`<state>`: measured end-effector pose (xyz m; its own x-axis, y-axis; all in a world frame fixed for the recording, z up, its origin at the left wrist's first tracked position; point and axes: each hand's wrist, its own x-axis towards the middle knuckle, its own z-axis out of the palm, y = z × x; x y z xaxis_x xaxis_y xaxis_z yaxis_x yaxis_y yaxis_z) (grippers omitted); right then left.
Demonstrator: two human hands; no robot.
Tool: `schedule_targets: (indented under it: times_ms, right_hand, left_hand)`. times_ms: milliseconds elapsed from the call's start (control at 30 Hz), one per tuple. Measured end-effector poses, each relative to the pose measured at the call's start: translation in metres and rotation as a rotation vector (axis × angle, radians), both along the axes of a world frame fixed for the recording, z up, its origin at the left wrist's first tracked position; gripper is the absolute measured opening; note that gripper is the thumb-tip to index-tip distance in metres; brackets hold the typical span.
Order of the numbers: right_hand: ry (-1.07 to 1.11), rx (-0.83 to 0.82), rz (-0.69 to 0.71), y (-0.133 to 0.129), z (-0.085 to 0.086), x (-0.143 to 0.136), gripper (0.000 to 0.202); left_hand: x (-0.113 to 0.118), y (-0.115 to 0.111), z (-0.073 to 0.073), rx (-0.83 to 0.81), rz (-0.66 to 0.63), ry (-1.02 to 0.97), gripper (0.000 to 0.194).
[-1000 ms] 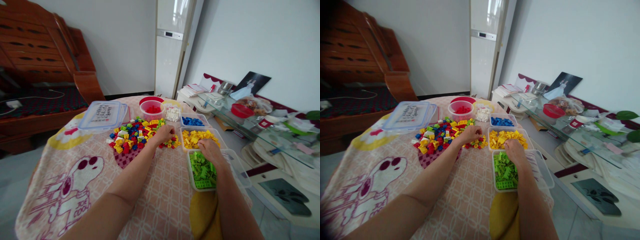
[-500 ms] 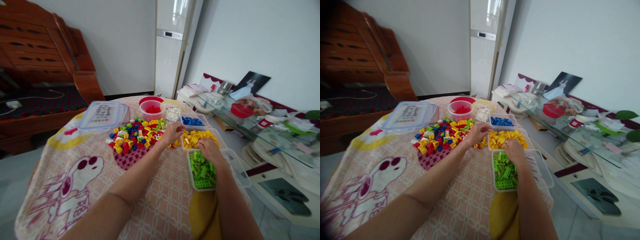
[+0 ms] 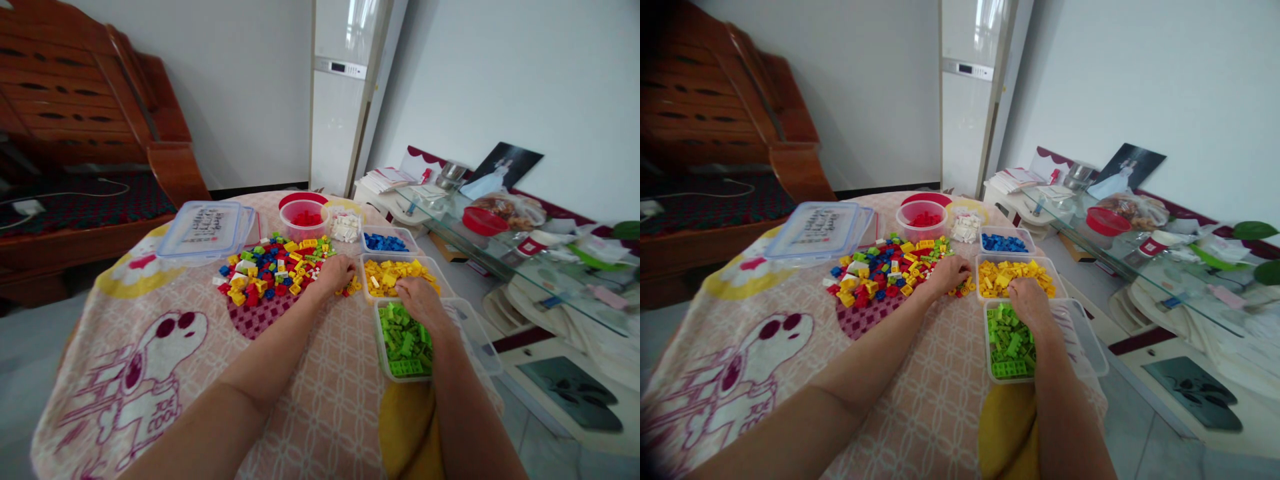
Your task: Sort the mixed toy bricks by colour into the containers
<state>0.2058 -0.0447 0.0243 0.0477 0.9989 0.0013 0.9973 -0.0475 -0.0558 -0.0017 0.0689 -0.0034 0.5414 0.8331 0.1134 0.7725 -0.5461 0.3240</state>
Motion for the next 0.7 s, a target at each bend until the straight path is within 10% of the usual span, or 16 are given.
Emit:
schedule_targets:
  times_ms: [700]
  right_hand:
    - [-0.004, 0.005, 0.020, 0.0003, -0.0004, 0.0009, 0.033]
  left_hand:
    - [-0.0029, 0.0023, 0.0032, -0.002, -0.019, -0.385, 0.011]
